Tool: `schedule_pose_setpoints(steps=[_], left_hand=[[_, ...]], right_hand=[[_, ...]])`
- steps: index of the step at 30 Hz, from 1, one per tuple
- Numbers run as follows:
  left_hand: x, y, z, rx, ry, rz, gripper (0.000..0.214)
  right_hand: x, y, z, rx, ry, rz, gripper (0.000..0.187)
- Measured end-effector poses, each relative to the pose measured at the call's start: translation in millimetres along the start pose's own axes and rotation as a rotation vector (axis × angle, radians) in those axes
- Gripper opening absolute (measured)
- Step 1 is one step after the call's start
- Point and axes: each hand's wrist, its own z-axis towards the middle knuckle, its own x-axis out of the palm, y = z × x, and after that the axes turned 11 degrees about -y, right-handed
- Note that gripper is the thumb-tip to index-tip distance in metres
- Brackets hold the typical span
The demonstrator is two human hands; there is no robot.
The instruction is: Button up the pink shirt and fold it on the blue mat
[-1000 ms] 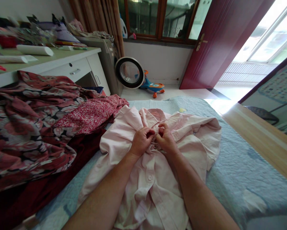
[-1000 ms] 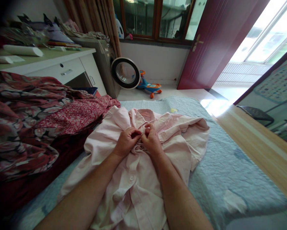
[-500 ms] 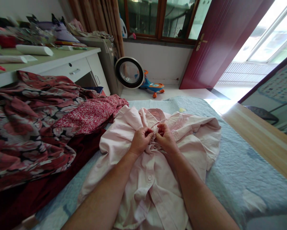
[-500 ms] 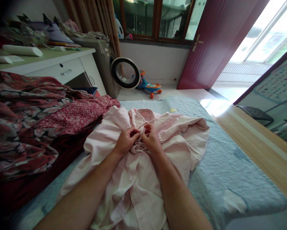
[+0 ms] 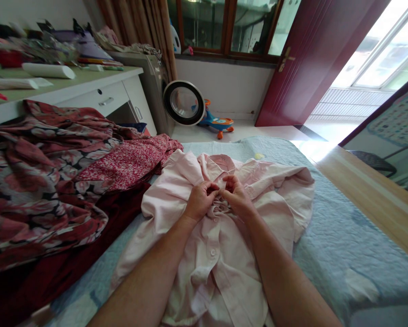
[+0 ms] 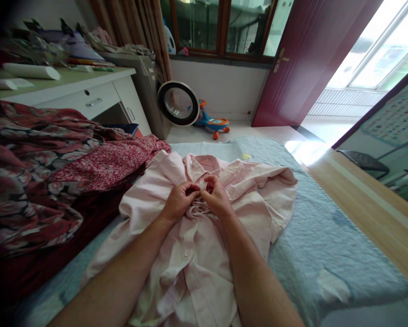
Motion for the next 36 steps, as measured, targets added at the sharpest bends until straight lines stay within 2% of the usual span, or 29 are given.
schedule_pose_setpoints(steps=[7, 12, 18, 21, 25, 28, 30, 33, 36], left_hand=[[0.2, 5.8, 0.8, -0.017, 0.009, -0.003, 0.010], [-0.8, 4.9, 2.6, -0.085, 0.026, -0.090, 0.010], [-3.2, 4.3, 3.1, -0.126, 0.084, -0.111, 0.013], [-3.1, 2.3, 1.8, -0.017, 0.021, 0.000, 0.024], [-3.2, -5.5, -0.3, 0.286, -0.128, 0.203, 0.048], [-5.3, -9.8, -0.4, 0.402, -0.143, 0.340, 0.059], [-7.4, -9.2, 0.7, 0.429, -0.108, 0.410, 0.064], [-9.4, -4.5, 3.3, 0.453, 0.020, 0.438, 0.061], [-9.0, 0.5, 5.3, 0.423, 0.170, 0.439, 0.047]], right_hand=[[-1.3, 10.9, -2.2, 0.027, 0.075, 0.021, 0.038], [-4.4, 12.3, -1.2, 0.079, 0.120, 0.068, 0.038], [-3.8, 4.2, 0.1, 0.005, 0.084, 0.012, 0.035], [-2.4, 1.9, -0.2, -0.059, 0.045, -0.066, 0.033], [0.6, 8.8, -3.4, -0.201, 0.012, -0.206, 0.033], [3.5, 18.6, -8.1, -0.335, 0.028, -0.324, 0.041], [5.1, 23.1, -11.2, -0.358, 0.070, -0.352, 0.043], [5.2, 23.7, -13.2, -0.313, 0.087, -0.338, 0.037], [1.7, 19.6, -11.0, -0.252, 0.013, -0.290, 0.026]])
